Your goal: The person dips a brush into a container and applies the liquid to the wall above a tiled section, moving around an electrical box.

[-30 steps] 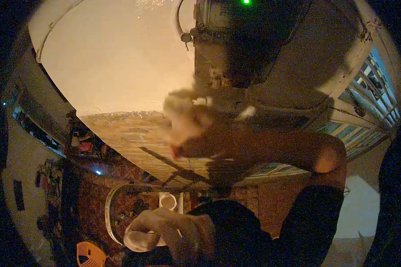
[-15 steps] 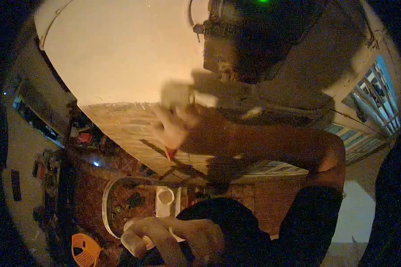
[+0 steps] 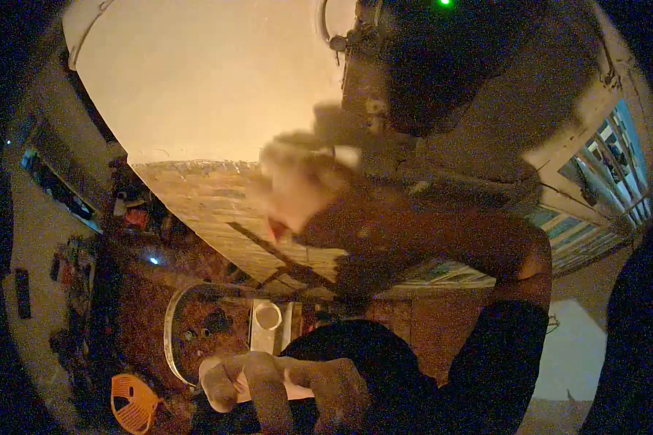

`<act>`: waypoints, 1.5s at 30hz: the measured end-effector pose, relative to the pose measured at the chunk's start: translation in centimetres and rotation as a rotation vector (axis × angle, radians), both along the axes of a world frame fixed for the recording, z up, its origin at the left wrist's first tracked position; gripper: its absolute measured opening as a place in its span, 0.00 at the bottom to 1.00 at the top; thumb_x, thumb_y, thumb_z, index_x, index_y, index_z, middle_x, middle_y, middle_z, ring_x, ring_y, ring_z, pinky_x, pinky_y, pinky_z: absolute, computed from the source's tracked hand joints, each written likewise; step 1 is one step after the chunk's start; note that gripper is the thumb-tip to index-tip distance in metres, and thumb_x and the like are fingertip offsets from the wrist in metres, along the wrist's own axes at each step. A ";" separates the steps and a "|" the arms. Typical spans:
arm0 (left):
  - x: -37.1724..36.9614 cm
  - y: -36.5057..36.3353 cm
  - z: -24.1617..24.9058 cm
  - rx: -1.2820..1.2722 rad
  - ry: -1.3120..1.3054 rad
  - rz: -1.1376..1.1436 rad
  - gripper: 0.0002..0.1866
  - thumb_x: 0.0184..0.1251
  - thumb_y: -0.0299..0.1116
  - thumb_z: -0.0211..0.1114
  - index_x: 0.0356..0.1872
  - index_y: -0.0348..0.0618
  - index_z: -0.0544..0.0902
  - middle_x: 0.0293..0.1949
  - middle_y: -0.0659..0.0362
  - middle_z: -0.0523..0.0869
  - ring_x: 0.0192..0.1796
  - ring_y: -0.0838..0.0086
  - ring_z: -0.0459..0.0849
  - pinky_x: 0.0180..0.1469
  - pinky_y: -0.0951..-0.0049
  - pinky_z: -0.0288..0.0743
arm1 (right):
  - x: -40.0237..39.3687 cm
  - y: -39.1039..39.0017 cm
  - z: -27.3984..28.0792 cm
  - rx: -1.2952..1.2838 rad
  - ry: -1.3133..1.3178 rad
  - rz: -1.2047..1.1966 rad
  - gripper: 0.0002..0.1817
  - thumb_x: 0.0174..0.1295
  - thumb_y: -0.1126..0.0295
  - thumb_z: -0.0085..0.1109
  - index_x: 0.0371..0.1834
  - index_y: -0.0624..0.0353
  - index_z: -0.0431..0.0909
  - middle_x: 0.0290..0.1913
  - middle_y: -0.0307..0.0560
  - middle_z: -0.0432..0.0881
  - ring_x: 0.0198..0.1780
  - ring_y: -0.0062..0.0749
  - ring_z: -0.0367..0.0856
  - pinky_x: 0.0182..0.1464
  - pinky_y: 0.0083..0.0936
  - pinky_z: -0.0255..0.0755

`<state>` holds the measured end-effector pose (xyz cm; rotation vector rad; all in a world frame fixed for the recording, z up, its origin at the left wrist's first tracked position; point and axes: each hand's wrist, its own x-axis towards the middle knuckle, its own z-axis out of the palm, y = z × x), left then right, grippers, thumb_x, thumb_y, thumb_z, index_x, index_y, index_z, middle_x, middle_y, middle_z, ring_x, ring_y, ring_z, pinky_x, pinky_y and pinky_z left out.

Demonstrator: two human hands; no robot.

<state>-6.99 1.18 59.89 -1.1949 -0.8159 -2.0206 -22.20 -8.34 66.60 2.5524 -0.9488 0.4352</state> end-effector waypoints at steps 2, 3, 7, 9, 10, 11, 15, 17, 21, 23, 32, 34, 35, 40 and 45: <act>0.1 0.1 0.2 -0.026 0.014 0.059 0.23 0.76 0.50 0.44 0.42 0.42 0.81 0.44 0.49 0.73 0.47 0.59 0.70 0.49 0.58 0.62 | 0.0 -0.7 3.4 -0.177 -0.103 -0.040 0.10 0.51 0.63 0.61 0.25 0.58 0.75 0.33 0.47 0.74 0.32 0.36 0.77 0.24 0.29 0.72; 0.1 0.0 0.3 -0.034 0.017 0.071 0.23 0.76 0.50 0.44 0.42 0.42 0.81 0.45 0.49 0.73 0.47 0.59 0.70 0.49 0.58 0.62 | 0.1 -0.9 4.6 -0.261 -0.143 -0.068 0.10 0.51 0.63 0.61 0.25 0.57 0.75 0.33 0.46 0.74 0.32 0.36 0.77 0.24 0.29 0.72; 0.5 -0.8 0.7 -0.044 -0.025 0.000 0.22 0.75 0.49 0.47 0.44 0.43 0.82 0.58 0.48 0.69 0.49 0.61 0.71 0.51 0.55 0.62 | 0.8 -1.3 0.1 -0.510 -0.025 -0.167 0.08 0.49 0.63 0.61 0.24 0.53 0.75 0.33 0.42 0.73 0.32 0.32 0.76 0.24 0.27 0.71; 2.0 -1.6 0.8 -0.040 -0.156 -0.045 0.21 0.73 0.49 0.49 0.46 0.44 0.82 0.66 0.49 0.64 0.49 0.62 0.72 0.51 0.54 0.63 | 0.2 -1.5 -4.9 -0.481 0.091 -0.188 0.07 0.48 0.63 0.61 0.24 0.51 0.75 0.33 0.40 0.72 0.32 0.31 0.75 0.24 0.26 0.70; 2.6 -2.0 0.8 -0.040 -0.214 -0.030 0.21 0.72 0.49 0.51 0.46 0.44 0.82 0.67 0.50 0.63 0.48 0.62 0.73 0.51 0.53 0.63 | 0.2 -1.2 -6.2 -0.408 0.123 -0.178 0.07 0.48 0.63 0.61 0.24 0.50 0.75 0.33 0.40 0.72 0.33 0.30 0.75 0.23 0.26 0.70; 3.0 -2.3 0.7 -0.041 -0.260 0.063 0.20 0.70 0.49 0.52 0.44 0.43 0.82 0.62 0.48 0.66 0.47 0.59 0.74 0.49 0.53 0.65 | -0.1 -0.8 -7.0 -0.309 0.153 -0.170 0.07 0.47 0.63 0.61 0.24 0.51 0.74 0.33 0.41 0.72 0.32 0.31 0.75 0.24 0.25 0.70; 5.2 -4.4 0.2 -0.093 -0.438 0.577 0.21 0.64 0.47 0.55 0.41 0.37 0.80 0.44 0.45 0.77 0.46 0.52 0.78 0.47 0.54 0.71 | -0.2 -0.8 -3.6 0.018 -0.091 0.053 0.10 0.47 0.63 0.61 0.24 0.54 0.72 0.32 0.44 0.69 0.32 0.35 0.74 0.24 0.22 0.70; 7.9 -5.8 -0.2 -0.155 -0.642 1.169 0.23 0.63 0.46 0.57 0.47 0.33 0.78 0.47 0.45 0.77 0.50 0.53 0.77 0.52 0.56 0.69 | 0.2 -0.3 0.4 -0.029 -0.243 0.086 0.10 0.48 0.63 0.61 0.24 0.55 0.71 0.32 0.45 0.68 0.32 0.37 0.74 0.24 0.22 0.70; 14.1 -9.5 -0.9 -0.539 -1.337 2.244 0.21 0.64 0.39 0.61 0.54 0.38 0.74 0.50 0.48 0.76 0.53 0.54 0.76 0.55 0.54 0.70 | -0.1 -0.4 1.8 -0.448 -0.026 -0.180 0.08 0.47 0.65 0.61 0.24 0.54 0.72 0.34 0.44 0.69 0.29 0.32 0.73 0.22 0.22 0.70; 17.4 -11.5 -3.9 -0.740 -1.717 2.339 0.23 0.63 0.43 0.62 0.55 0.40 0.74 0.52 0.47 0.77 0.53 0.52 0.77 0.54 0.53 0.72 | -0.3 -1.5 -1.9 -0.539 0.147 -0.310 0.07 0.49 0.66 0.59 0.25 0.53 0.72 0.37 0.44 0.69 0.27 0.25 0.72 0.23 0.19 0.70; 21.8 -12.7 -13.2 -0.859 -2.565 1.474 0.30 0.58 0.57 0.63 0.52 0.43 0.79 0.46 0.45 0.84 0.50 0.47 0.82 0.51 0.51 0.75 | -0.5 -2.0 2.8 0.011 -0.174 -0.100 0.17 0.51 0.73 0.60 0.46 0.57 0.79 0.33 0.46 0.74 0.29 0.32 0.79 0.31 0.25 0.74; 21.8 -12.9 -13.5 -0.803 -2.464 1.459 0.29 0.57 0.57 0.64 0.51 0.44 0.80 0.46 0.45 0.85 0.50 0.48 0.82 0.50 0.51 0.75 | 0.3 -1.8 7.1 -0.191 -0.141 -0.175 0.09 0.54 0.73 0.59 0.39 0.60 0.76 0.30 0.45 0.72 0.26 0.29 0.75 0.30 0.25 0.74; 22.2 -13.0 -14.0 -0.863 -2.393 1.506 0.29 0.56 0.56 0.65 0.51 0.44 0.81 0.46 0.45 0.85 0.50 0.48 0.82 0.50 0.51 0.75 | 1.4 -1.2 9.0 -0.177 -0.111 -0.243 0.07 0.58 0.73 0.59 0.34 0.65 0.73 0.28 0.45 0.72 0.23 0.25 0.74 0.28 0.23 0.74; 20.6 -12.2 -11.6 -0.797 -2.432 1.513 0.27 0.54 0.48 0.69 0.51 0.42 0.80 0.44 0.45 0.85 0.50 0.50 0.82 0.50 0.52 0.75 | 1.2 -1.9 1.6 -0.514 0.086 -0.159 0.06 0.51 0.70 0.60 0.32 0.56 0.76 0.31 0.48 0.73 0.24 0.36 0.74 0.26 0.28 0.72; 20.0 -12.0 -10.8 -0.743 -2.543 1.502 0.26 0.54 0.45 0.69 0.52 0.42 0.80 0.44 0.43 0.85 0.50 0.50 0.83 0.50 0.54 0.76 | 0.6 -1.4 -3.9 0.237 -0.017 -0.049 0.07 0.52 0.68 0.61 0.28 0.58 0.74 0.31 0.49 0.73 0.26 0.37 0.78 0.20 0.28 0.71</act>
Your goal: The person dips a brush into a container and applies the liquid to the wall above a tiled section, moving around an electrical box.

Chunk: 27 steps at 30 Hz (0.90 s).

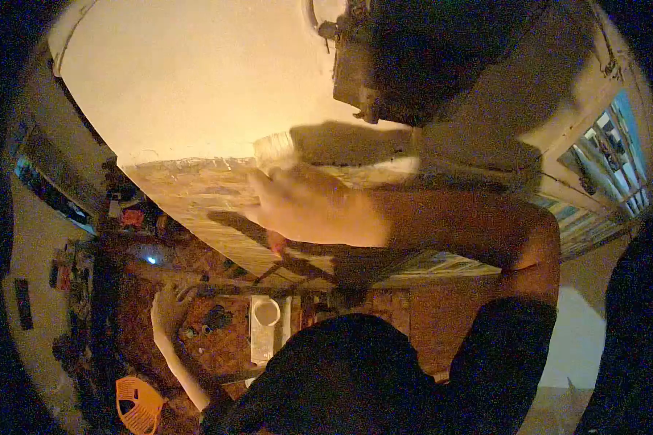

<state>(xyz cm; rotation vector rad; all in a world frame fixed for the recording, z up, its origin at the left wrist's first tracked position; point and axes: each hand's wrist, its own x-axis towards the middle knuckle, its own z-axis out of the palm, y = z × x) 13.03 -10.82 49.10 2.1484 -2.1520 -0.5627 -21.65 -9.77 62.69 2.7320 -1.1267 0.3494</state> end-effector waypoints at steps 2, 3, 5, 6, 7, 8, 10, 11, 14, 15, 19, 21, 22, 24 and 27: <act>0.0 0.2 -0.4 -0.034 -0.021 -0.003 0.26 0.54 0.46 0.69 0.52 0.42 0.80 0.43 0.43 0.85 0.49 0.49 0.83 0.50 0.54 0.76 | 0.1 -0.9 4.2 -0.056 -0.067 -0.035 0.06 0.56 0.68 0.59 0.32 0.58 0.76 0.32 0.50 0.75 0.28 0.39 0.77 0.25 0.30 0.72; 0.7 0.1 -1.5 -0.066 -0.025 -0.021 0.26 0.54 0.46 0.69 0.52 0.42 0.80 0.43 0.43 0.85 0.48 0.49 0.83 0.49 0.53 0.76 | 0.1 -1.5 6.8 -0.172 -0.071 -0.035 0.06 0.58 0.67 0.58 0.35 0.57 0.77 0.31 0.51 0.76 0.30 0.41 0.77 0.29 0.32 0.73; 1.2 -0.3 -2.0 -0.063 -0.006 -0.049 0.27 0.54 0.47 0.68 0.53 0.43 0.80 0.43 0.43 0.85 0.48 0.49 0.83 0.49 0.53 0.76 | -0.7 -3.0 10.9 -0.512 -0.195 -0.078 0.13 0.58 0.66 0.57 0.46 0.52 0.80 0.30 0.50 0.76 0.30 0.49 0.77 0.33 0.39 0.72; 1.3 -0.4 -2.0 -0.029 0.019 -0.057 0.27 0.55 0.47 0.68 0.53 0.43 0.79 0.43 0.43 0.85 0.48 0.49 0.83 0.49 0.53 0.76 | -0.4 -2.6 11.8 -0.579 -0.161 -0.079 0.12 0.58 0.65 0.57 0.44 0.53 0.79 0.30 0.50 0.77 0.29 0.49 0.78 0.32 0.38 0.73; 1.4 -0.5 -2.0 0.005 0.049 -0.063 0.28 0.55 0.48 0.68 0.54 0.44 0.79 0.43 0.43 0.85 0.48 0.49 0.83 0.49 0.53 0.76 | 0.0 -2.1 12.7 -0.647 -0.129 -0.083 0.11 0.59 0.64 0.57 0.43 0.54 0.78 0.30 0.50 0.77 0.28 0.48 0.78 0.32 0.37 0.73; 1.7 -0.6 -2.5 -0.007 0.038 -0.097 0.28 0.55 0.48 0.68 0.55 0.45 0.78 0.43 0.43 0.85 0.49 0.49 0.83 0.49 0.53 0.76 | 0.4 -2.0 12.4 -0.700 -0.068 -0.108 0.11 0.59 0.64 0.57 0.41 0.56 0.78 0.30 0.50 0.77 0.28 0.46 0.79 0.31 0.36 0.74; 2.4 -0.8 -3.4 -0.032 0.024 -0.144 0.28 0.55 0.48 0.69 0.56 0.46 0.78 0.44 0.44 0.85 0.49 0.50 0.83 0.49 0.53 0.76 | 1.2 -1.6 10.5 -0.762 0.080 -0.137 0.10 0.58 0.63 0.57 0.37 0.58 0.77 0.29 0.51 0.77 0.27 0.42 0.80 0.30 0.34 0.75; 2.5 -0.8 -3.5 -0.044 0.022 -0.152 0.29 0.55 0.48 0.69 0.57 0.47 0.77 0.44 0.44 0.85 0.49 0.50 0.83 0.49 0.53 0.76 | 1.4 -1.4 9.1 -0.772 0.169 -0.133 0.10 0.58 0.63 0.58 0.35 0.59 0.76 0.29 0.50 0.77 0.27 0.40 0.81 0.30 0.34 0.75; 1.2 0.0 -1.6 -0.033 0.010 -0.065 0.29 0.55 0.49 0.69 0.57 0.48 0.77 0.44 0.44 0.85 0.49 0.49 0.83 0.49 0.53 0.76 | 0.8 -0.8 2.2 -0.477 0.320 -0.095 0.10 0.55 0.63 0.60 0.30 0.58 0.76 0.29 0.47 0.76 0.30 0.36 0.80 0.30 0.32 0.75; 0.6 0.3 -0.6 -0.011 -0.023 -0.017 0.29 0.55 0.49 0.69 0.57 0.48 0.77 0.44 0.44 0.85 0.49 0.49 0.83 0.49 0.52 0.76 | 1.2 -0.6 2.4 -0.332 0.286 -0.102 0.09 0.54 0.64 0.61 0.30 0.57 0.76 0.29 0.47 0.76 0.31 0.36 0.79 0.30 0.32 0.74; 2.3 -0.6 -3.4 -0.032 -0.053 -0.076 0.29 0.56 0.50 0.68 0.57 0.47 0.77 0.44 0.43 0.85 0.49 0.48 0.83 0.49 0.52 0.76 | 0.7 -2.8 10.5 -0.318 -0.031 -0.142 0.06 0.57 0.66 0.57 0.34 0.55 0.79 0.28 0.51 0.76 0.33 0.45 0.82 0.37 0.40 0.73; 2.1 -0.6 -2.7 -0.008 -0.029 -0.078 0.29 0.57 0.51 0.67 0.57 0.45 0.77 0.44 0.43 0.85 0.49 0.48 0.83 0.49 0.52 0.76 | 1.6 -2.1 13.9 -0.382 -0.260 -0.117 0.08 0.56 0.66 0.56 0.36 0.55 0.78 0.28 0.52 0.79 0.32 0.41 0.82 0.33 0.37 0.75; 1.6 -0.4 -2.0 0.016 -0.006 -0.060 0.30 0.57 0.52 0.67 0.56 0.44 0.77 0.44 0.43 0.85 0.49 0.48 0.83 0.49 0.52 0.76 | 2.4 -1.1 15.1 -0.280 -0.324 -0.105 0.09 0.56 0.65 0.56 0.35 0.56 0.78 0.29 0.52 0.81 0.31 0.40 0.83 0.31 0.35 0.76; 1.0 -0.2 -1.2 0.015 -0.031 -0.035 0.30 0.57 0.53 0.66 0.56 0.45 0.77 0.44 0.44 0.85 0.49 0.48 0.83 0.49 0.51 0.76 | 2.7 -0.6 14.4 -0.376 -0.053 -0.170 0.10 0.55 0.61 0.56 0.32 0.57 0.77 0.33 0.50 0.80 0.33 0.41 0.82 0.28 0.32 0.76; 1.5 -0.4 -2.2 0.034 -0.024 -0.010 0.30 0.57 0.53 0.66 0.57 0.47 0.77 0.43 0.44 0.85 0.48 0.47 0.83 0.49 0.51 0.76 | 0.2 -2.7 5.1 -0.815 0.479 -0.159 0.10 0.50 0.61 0.58 0.28 0.55 0.74 0.38 0.46 0.74 0.40 0.38 0.78 0.27 0.22 0.73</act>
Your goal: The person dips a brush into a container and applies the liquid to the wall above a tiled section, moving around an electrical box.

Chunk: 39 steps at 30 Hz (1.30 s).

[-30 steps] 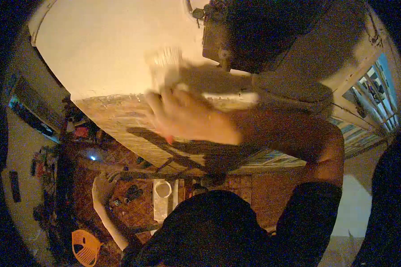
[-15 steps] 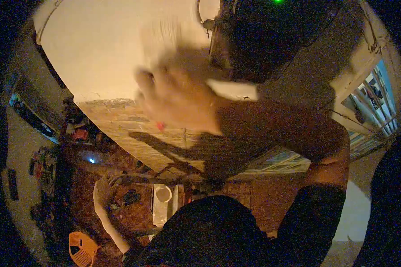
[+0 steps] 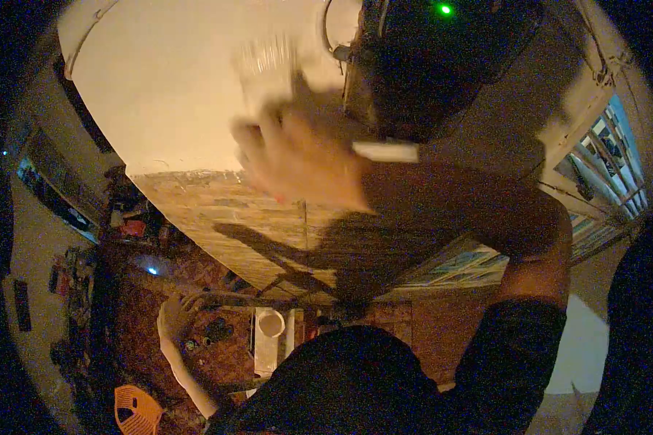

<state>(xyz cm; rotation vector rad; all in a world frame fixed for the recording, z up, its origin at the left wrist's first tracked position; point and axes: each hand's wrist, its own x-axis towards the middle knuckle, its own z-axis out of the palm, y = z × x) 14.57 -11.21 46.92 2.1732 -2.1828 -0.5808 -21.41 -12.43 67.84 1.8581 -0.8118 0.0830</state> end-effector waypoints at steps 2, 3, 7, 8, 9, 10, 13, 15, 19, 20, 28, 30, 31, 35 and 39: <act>0.0 -0.1 0.2 -0.010 0.006 0.004 0.29 0.57 0.53 0.67 0.56 0.47 0.77 0.43 0.44 0.85 0.48 0.47 0.83 0.49 0.51 0.77 | -0.5 2.2 -3.2 0.273 0.003 0.022 0.12 0.51 0.61 0.59 0.27 0.59 0.72 0.38 0.45 0.73 0.39 0.34 0.77 0.25 0.20 0.72; -0.6 0.2 1.1 -0.029 0.006 0.002 0.29 0.57 0.53 0.67 0.55 0.46 0.77 0.43 0.44 0.85 0.48 0.47 0.83 0.49 0.51 0.77 | -0.3 3.4 -3.6 0.388 -0.054 0.047 0.13 0.53 0.62 0.59 0.28 0.62 0.72 0.35 0.45 0.74 0.35 0.29 0.79 0.24 0.20 0.72; 0.2 -0.2 -0.6 -0.069 0.047 -0.039 0.28 0.56 0.52 0.67 0.51 0.40 0.79 0.42 0.43 0.85 0.47 0.46 0.83 0.48 0.52 0.77 | -1.0 4.2 -0.1 0.854 -0.826 0.133 0.09 0.60 0.66 0.58 0.31 0.62 0.73 0.22 0.41 0.70 0.20 0.25 0.76 0.19 0.23 0.69; 0.7 -0.5 -1.4 -0.072 0.060 -0.053 0.28 0.56 0.52 0.67 0.50 0.39 0.79 0.42 0.43 0.85 0.47 0.46 0.83 0.48 0.52 0.77 | -1.1 4.5 1.5 0.868 -0.907 0.120 0.09 0.61 0.67 0.58 0.32 0.61 0.73 0.21 0.40 0.69 0.18 0.24 0.76 0.18 0.23 0.68; 1.2 -0.7 -2.3 -0.064 0.074 -0.065 0.28 0.56 0.52 0.67 0.49 0.39 0.79 0.42 0.43 0.85 0.47 0.46 0.83 0.48 0.51 0.76 | -1.1 5.1 4.5 0.764 -0.827 0.058 0.08 0.59 0.67 0.59 0.32 0.60 0.74 0.22 0.40 0.69 0.19 0.26 0.76 0.19 0.24 0.68; 1.3 -0.7 -2.4 -0.071 0.080 -0.079 0.28 0.56 0.51 0.67 0.49 0.38 0.79 0.42 0.43 0.85 0.47 0.46 0.83 0.47 0.51 0.76 | -1.3 5.4 5.9 0.661 -0.744 -0.003 0.08 0.57 0.68 0.60 0.33 0.59 0.74 0.22 0.39 0.69 0.21 0.27 0.76 0.19 0.24 0.68; 1.2 -0.3 -1.8 -0.103 0.078 -0.110 0.28 0.56 0.51 0.68 0.48 0.38 0.79 0.41 0.43 0.85 0.47 0.46 0.83 0.48 0.52 0.76 | -1.9 4.8 3.1 0.179 -0.316 0.132 0.11 0.49 0.63 0.62 0.33 0.55 0.75 0.28 0.40 0.71 0.28 0.29 0.77 0.23 0.26 0.71; 0.5 0.0 -0.6 -0.088 0.058 -0.108 0.28 0.56 0.51 0.68 0.48 0.37 0.79 0.41 0.43 0.85 0.47 0.47 0.83 0.48 0.52 0.76 | -2.5 4.7 -1.6 0.141 -0.218 0.048 0.13 0.47 0.55 0.60 0.26 0.51 0.74 0.40 0.41 0.71 0.42 0.37 0.76 0.37 0.29 0.69; 0.7 0.0 -1.1 -0.095 0.075 -0.060 0.28 0.55 0.51 0.68 0.48 0.38 0.79 0.41 0.43 0.85 0.48 0.47 0.82 0.49 0.51 0.75 | -4.4 6.0 -8.0 0.349 -0.192 0.017 0.17 0.39 0.55 0.64 0.28 0.50 0.74 0.40 0.44 0.69 0.35 0.32 0.75 0.32 0.23 0.75; 0.4 -0.2 -0.8 -0.080 0.085 -0.052 0.28 0.56 0.52 0.68 0.48 0.38 0.79 0.41 0.43 0.85 0.48 0.47 0.82 0.49 0.51 0.75 | -4.5 6.1 -8.0 0.440 -0.215 0.029 0.17 0.39 0.54 0.64 0.28 0.50 0.74 0.40 0.44 0.68 0.34 0.32 0.74 0.32 0.22 0.75; 1.8 -0.5 -2.3 -0.131 -0.012 -0.218 0.28 0.57 0.51 0.67 0.49 0.38 0.78 0.43 0.42 0.84 0.49 0.46 0.82 0.49 0.51 0.75 | -4.8 5.6 -3.5 0.206 -0.301 0.119 0.13 0.40 0.58 0.58 0.29 0.48 0.73 0.35 0.38 0.68 0.33 0.28 0.71 0.31 0.22 0.72; 0.5 -0.1 -0.8 -0.095 -0.063 -0.156 0.27 0.58 0.51 0.67 0.49 0.38 0.78 0.44 0.42 0.84 0.49 0.46 0.81 0.49 0.51 0.75 | -5.9 6.1 -7.2 0.247 -0.248 0.049 0.16 0.37 0.56 0.59 0.31 0.48 0.74 0.38 0.39 0.71 0.37 0.31 0.72 0.37 0.25 0.72; -0.4 0.1 0.2 -0.053 -0.097 -0.086 0.27 0.58 0.50 0.67 0.50 0.38 0.78 0.44 0.42 0.84 0.49 0.47 0.81 0.49 0.52 0.75 | -6.2 6.9 -8.1 0.287 -0.253 0.072 0.20 0.34 0.53 0.61 0.31 0.49 0.75 0.40 0.40 0.72 0.40 0.33 0.72 0.39 0.27 0.72; 1.1 -0.9 -1.3 -0.036 -0.065 -0.148 0.26 0.58 0.49 0.67 0.50 0.39 0.79 0.46 0.43 0.84 0.51 0.48 0.81 0.51 0.52 0.74 | -5.6 8.6 -4.9 0.535 -0.686 -0.025 0.17 0.42 0.55 0.60 0.32 0.53 0.77 0.37 0.45 0.75 0.39 0.36 0.76 0.40 0.30 0.72; -0.1 -0.1 -0.1 -0.090 -0.030 -0.159 0.24 0.58 0.47 0.68 0.50 0.40 0.79 0.46 0.45 0.84 0.52 0.49 0.81 0.52 0.53 0.74 | -4.6 8.8 2.1 0.809 -1.350 -0.413 0.09 0.63 0.66 0.55 0.31 0.59 0.78 0.21 0.47 0.76 0.25 0.37 0.82 0.29 0.31 0.73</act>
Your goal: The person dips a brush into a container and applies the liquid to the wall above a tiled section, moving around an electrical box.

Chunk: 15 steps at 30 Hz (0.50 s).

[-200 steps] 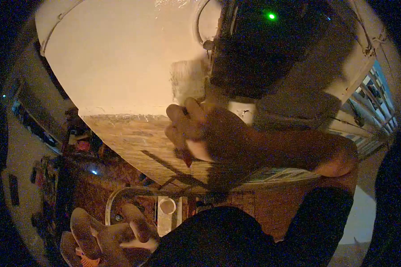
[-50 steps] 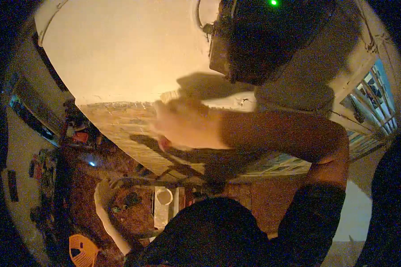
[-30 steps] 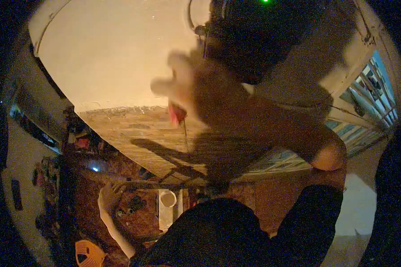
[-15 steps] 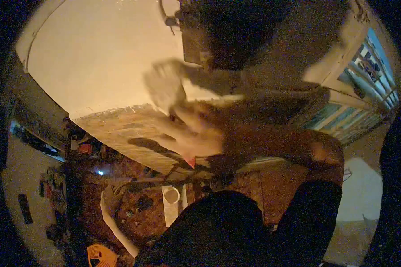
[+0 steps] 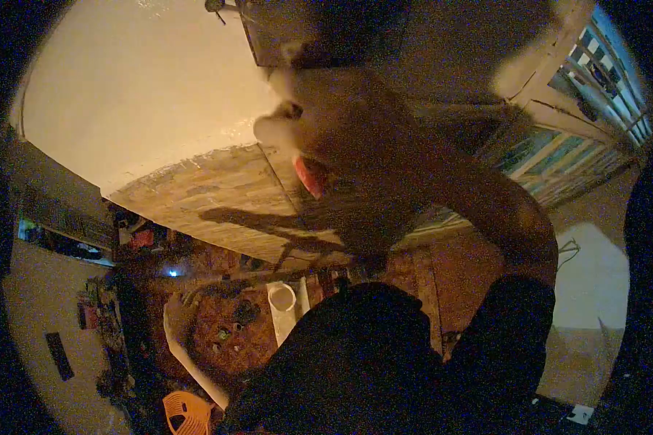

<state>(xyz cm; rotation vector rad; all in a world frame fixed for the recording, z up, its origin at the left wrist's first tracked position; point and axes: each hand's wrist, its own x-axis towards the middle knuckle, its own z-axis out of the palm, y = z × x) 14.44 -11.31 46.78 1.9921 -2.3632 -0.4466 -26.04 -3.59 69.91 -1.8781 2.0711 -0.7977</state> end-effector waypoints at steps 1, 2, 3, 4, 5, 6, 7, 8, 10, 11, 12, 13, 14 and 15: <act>0.4 -0.1 -0.6 -0.021 0.017 -0.023 0.24 0.58 0.46 0.68 0.50 0.40 0.80 0.46 0.46 0.84 0.52 0.49 0.81 0.52 0.53 0.74 | 0.0 0.2 -0.5 -0.035 0.044 0.064 0.08 0.62 0.66 0.57 0.31 0.60 0.78 0.22 0.48 0.78 0.25 0.36 0.82 0.29 0.31 0.73; 0.6 -0.2 -0.9 -0.018 0.005 -0.026 0.23 0.58 0.45 0.68 0.50 0.40 0.80 0.46 0.46 0.84 0.52 0.49 0.81 0.52 0.53 0.74 | 0.0 0.4 -1.4 -0.073 0.090 0.130 0.08 0.61 0.67 0.59 0.31 0.60 0.78 0.24 0.48 0.79 0.26 0.36 0.82 0.29 0.31 0.73; 0.8 -0.3 -1.2 -0.015 -0.008 -0.028 0.23 0.59 0.45 0.68 0.50 0.41 0.80 0.46 0.46 0.84 0.52 0.49 0.81 0.51 0.53 0.75 | -0.2 0.5 -2.7 -0.109 0.135 0.197 0.08 0.59 0.67 0.60 0.30 0.61 0.77 0.25 0.48 0.80 0.26 0.36 0.82 0.29 0.32 0.73; 0.9 -0.4 -1.2 -0.007 -0.007 -0.034 0.22 0.59 0.45 0.67 0.50 0.41 0.81 0.46 0.46 0.85 0.52 0.49 0.81 0.51 0.53 0.75 | -0.6 -0.1 -6.2 -0.322 0.241 0.353 0.07 0.57 0.69 0.61 0.29 0.61 0.77 0.25 0.46 0.78 0.26 0.35 0.81 0.28 0.32 0.72; 0.9 -0.5 -1.3 0.001 -0.006 -0.040 0.22 0.59 0.44 0.67 0.50 0.41 0.81 0.46 0.46 0.85 0.52 0.49 0.81 0.51 0.53 0.75 | -1.1 -0.7 -9.6 -0.549 0.368 0.483 0.06 0.54 0.71 0.62 0.27 0.61 0.76 0.26 0.44 0.76 0.26 0.34 0.79 0.27 0.32 0.71; 0.9 -0.6 -1.2 0.015 0.008 -0.051 0.22 0.59 0.44 0.67 0.51 0.41 0.81 0.46 0.46 0.85 0.52 0.48 0.81 0.51 0.53 0.75 | -1.0 -1.0 -12.1 -0.587 0.458 0.518 0.06 0.53 0.72 0.63 0.27 0.60 0.75 0.26 0.43 0.75 0.26 0.33 0.78 0.26 0.31 0.70; 1.4 -0.7 -1.5 -0.009 -0.002 -0.115 0.22 0.60 0.44 0.66 0.51 0.42 0.81 0.46 0.46 0.85 0.51 0.48 0.81 0.50 0.53 0.75 | -0.6 -1.1 -12.9 -0.627 0.550 0.553 0.05 0.52 0.73 0.63 0.26 0.60 0.75 0.26 0.42 0.74 0.25 0.33 0.77 0.25 0.31 0.70; 1.8 -0.8 -1.7 -0.034 -0.012 -0.178 0.22 0.60 0.44 0.66 0.51 0.42 0.81 0.46 0.46 0.85 0.51 0.48 0.81 0.50 0.53 0.75 | -0.5 -1.0 -12.9 -0.601 0.567 0.590 0.06 0.51 0.72 0.63 0.26 0.59 0.75 0.26 0.41 0.72 0.25 0.32 0.76 0.25 0.31 0.69; 3.2 -1.3 -3.4 -0.128 -0.047 -0.305 0.22 0.60 0.45 0.65 0.51 0.42 0.81 0.46 0.46 0.85 0.51 0.48 0.81 0.50 0.53 0.75 | -0.4 -1.1 -11.2 -0.553 0.612 0.670 0.08 0.49 0.72 0.64 0.24 0.59 0.73 0.26 0.40 0.68 0.24 0.32 0.73 0.23 0.30 0.68; 3.6 -1.5 -4.2 -0.157 -0.051 -0.319 0.22 0.60 0.46 0.65 0.50 0.42 0.81 0.46 0.46 0.85 0.51 0.48 0.81 0.50 0.53 0.75 | -0.1 -1.1 -10.1 -0.618 0.580 0.637 0.08 0.49 0.71 0.64 0.24 0.58 0.73 0.27 0.40 0.68 0.24 0.32 0.72 0.23 0.29 0.68; 3.6 -1.4 -4.5 -0.145 -0.030 -0.239 0.22 0.60 0.47 0.65 0.50 0.42 0.81 0.45 0.45 0.85 0.51 0.48 0.81 0.50 0.53 0.75 | 0.3 -1.1 -8.8 -0.679 0.545 0.602 0.08 0.49 0.70 0.65 0.24 0.57 0.74 0.28 0.40 0.68 0.24 0.32 0.72 0.23 0.29 0.68; 3.6 -1.3 -4.4 -0.122 0.001 -0.189 0.23 0.60 0.48 0.65 0.49 0.41 0.81 0.45 0.45 0.85 0.51 0.48 0.81 0.50 0.53 0.75 | 0.3 -1.1 -7.5 -0.689 0.569 0.592 0.07 0.48 0.69 0.65 0.25 0.56 0.74 0.29 0.40 0.69 0.24 0.31 0.72 0.24 0.28 0.68; 3.0 -1.0 -3.6 -0.101 0.031 -0.139 0.23 0.60 0.49 0.65 0.48 0.41 0.81 0.45 0.45 0.85 0.51 0.48 0.81 0.50 0.53 0.75 | 0.4 -1.1 -6.1 -0.698 0.592 0.583 0.07 0.48 0.69 0.65 0.25 0.54 0.75 0.30 0.40 0.69 0.24 0.31 0.73 0.25 0.27 0.68; 2.1 -0.7 -2.4 -0.069 0.076 -0.118 0.24 0.59 0.49 0.65 0.47 0.40 0.80 0.45 0.45 0.85 0.50 0.48 0.81 0.50 0.52 0.75 | 0.5 -1.7 -6.6 -0.723 0.614 0.527 0.07 0.49 0.69 0.65 0.28 0.54 0.76 0.29 0.40 0.70 0.25 0.31 0.74 0.25 0.27 0.69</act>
